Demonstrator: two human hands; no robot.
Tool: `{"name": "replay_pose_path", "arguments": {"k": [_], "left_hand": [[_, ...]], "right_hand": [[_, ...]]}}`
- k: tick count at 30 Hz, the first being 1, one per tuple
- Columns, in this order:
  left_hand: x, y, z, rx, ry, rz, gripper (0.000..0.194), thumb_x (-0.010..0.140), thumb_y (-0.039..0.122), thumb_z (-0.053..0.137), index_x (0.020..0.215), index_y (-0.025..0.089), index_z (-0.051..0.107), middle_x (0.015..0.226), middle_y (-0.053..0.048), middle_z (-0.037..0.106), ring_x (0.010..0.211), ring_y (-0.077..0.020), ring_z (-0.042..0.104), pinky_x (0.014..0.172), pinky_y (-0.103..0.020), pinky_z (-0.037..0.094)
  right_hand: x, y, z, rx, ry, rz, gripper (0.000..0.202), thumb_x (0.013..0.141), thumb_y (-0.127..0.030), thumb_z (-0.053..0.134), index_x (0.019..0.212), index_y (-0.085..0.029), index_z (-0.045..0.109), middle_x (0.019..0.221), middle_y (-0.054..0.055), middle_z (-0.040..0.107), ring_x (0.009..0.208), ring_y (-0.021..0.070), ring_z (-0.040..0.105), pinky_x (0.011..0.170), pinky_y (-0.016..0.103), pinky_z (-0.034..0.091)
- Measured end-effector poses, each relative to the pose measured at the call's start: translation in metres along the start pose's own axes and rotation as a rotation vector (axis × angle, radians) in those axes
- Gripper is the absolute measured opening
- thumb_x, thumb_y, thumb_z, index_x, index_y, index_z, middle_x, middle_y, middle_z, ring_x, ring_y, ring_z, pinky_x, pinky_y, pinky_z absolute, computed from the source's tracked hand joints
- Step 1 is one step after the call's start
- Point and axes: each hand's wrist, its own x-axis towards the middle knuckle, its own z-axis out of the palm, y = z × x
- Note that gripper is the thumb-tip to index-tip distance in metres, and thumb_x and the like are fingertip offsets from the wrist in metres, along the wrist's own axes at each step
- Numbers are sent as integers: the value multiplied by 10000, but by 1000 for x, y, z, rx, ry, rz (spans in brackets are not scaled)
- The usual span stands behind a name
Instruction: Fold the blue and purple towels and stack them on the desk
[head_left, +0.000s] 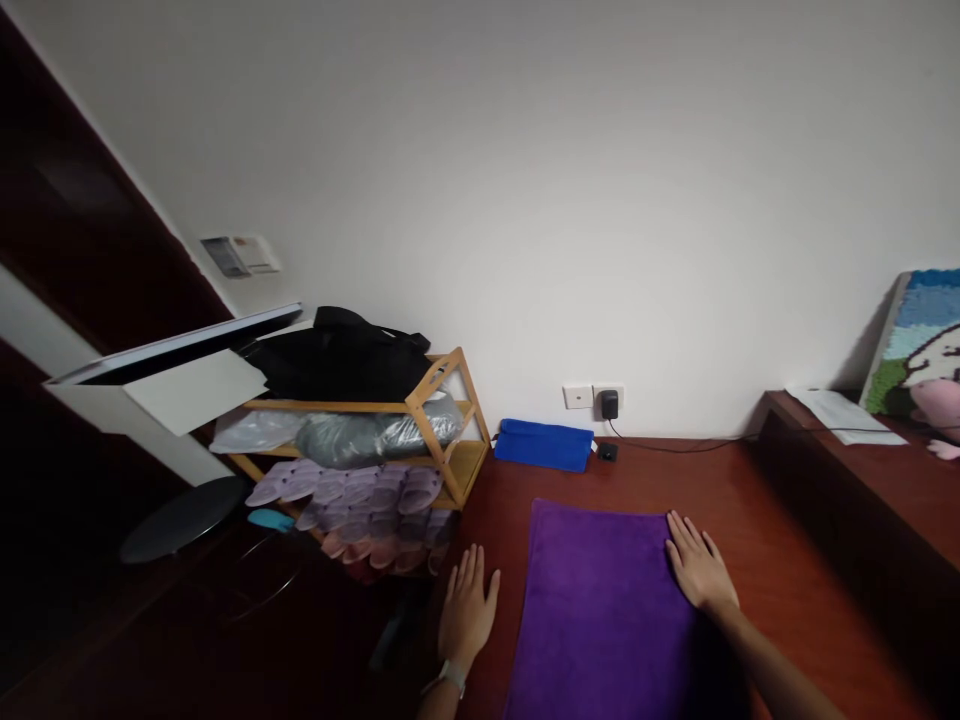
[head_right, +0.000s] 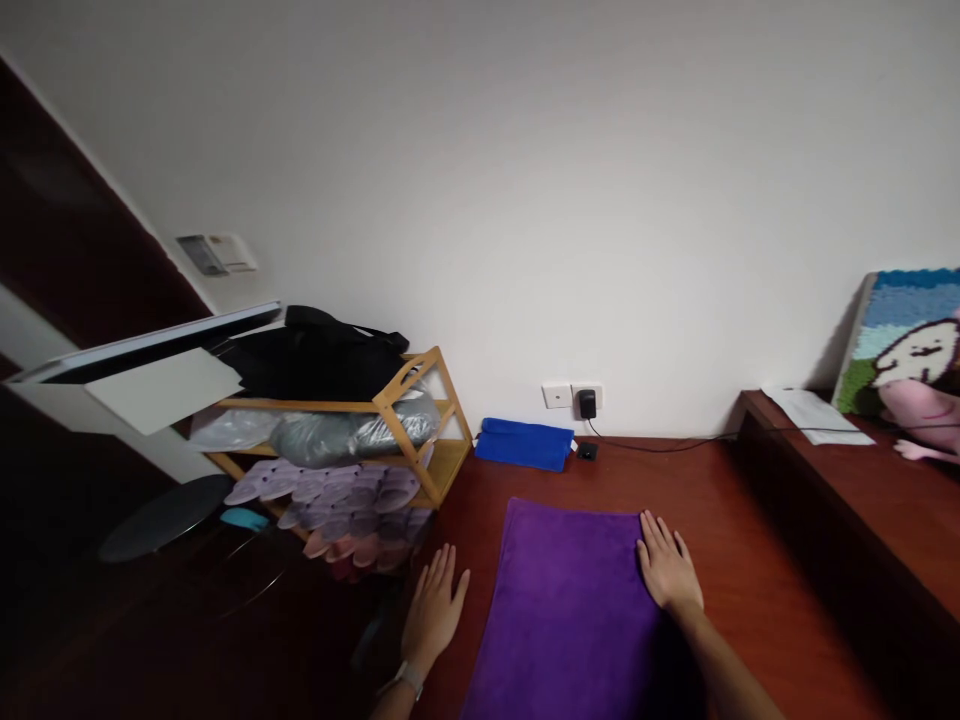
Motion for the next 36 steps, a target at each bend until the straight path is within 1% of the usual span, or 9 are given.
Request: {"name": "replay_pose_path", "arguments": {"k": [4,8,11,13,14,16,19,28,36], "left_hand": [[3,1,-3,-28,-5,-26,609,1025,462,354,1522,124,452,1585,-147,446,1471,-274,414,1212,-499,361],[2,2,-2,-20,1,-39,587,1017,432,371,1511,132,473,1575,-139,462,1463,-269,428,1209,-492,363],[3,3,-3,-12,-4,-44,579,1012,416,377,1507,134,480,1575,-132,458,1463,-268,429,1208,-491,359],[3,3,-4,-2,-22,-54,588,1008,411,379,1506,115,479,1583,-135,441,1466,-266,425,1216,-479,348],[4,3,-4,4,-32,-57,595,1007,410,376,1506,103,476,1588,-136,431,1469,-264,420,1221,-471,340],[4,2,-3,11,-41,-59,604,1006,410,370,1506,87,472,1592,-139,424,1472,-262,416,1226,-463,333],[5,1,-1,10,-33,-61,601,1006,415,367,1506,99,476,1587,-132,438,1469,-262,421,1224,-470,335],[7,-1,1,22,-27,-51,601,1004,429,358,1500,114,486,1581,-129,459,1457,-259,441,1220,-461,341],[9,-3,4,19,-23,-56,614,1002,440,346,1497,105,489,1576,-127,465,1453,-263,446,1218,-462,349]], "right_hand": [[0,2,5,-20,11,-6,678,1001,-449,141,1620,-185,226,1681,-5,244,1558,185,176,1263,415,127],[4,1,4,-35,-15,3,666,1001,-427,144,1622,-198,223,1688,1,229,1560,188,164,1261,417,130],[9,-3,-2,-8,-99,40,655,1001,-390,135,1626,-205,195,1698,-5,185,1565,193,134,1261,438,132],[10,-9,-4,5,-159,80,658,1000,-373,118,1629,-183,158,1705,-7,146,1568,197,111,1264,444,127],[10,-11,-4,0,-159,94,663,1002,-380,108,1630,-170,140,1707,-6,131,1570,199,96,1268,444,114],[9,-16,-1,-23,-112,98,679,1005,-424,96,1630,-158,123,1709,-2,122,1573,204,72,1273,447,80],[6,-19,3,-41,-49,87,700,1005,-474,103,1629,-159,128,1708,11,140,1575,209,69,1274,456,54],[5,-20,-1,-11,-43,92,686,1012,-448,90,1627,-145,113,1706,-2,131,1574,207,80,1276,447,56],[4,-21,-4,10,-30,92,687,1009,-451,113,1625,-149,151,1701,14,170,1572,208,105,1273,443,56]]}}
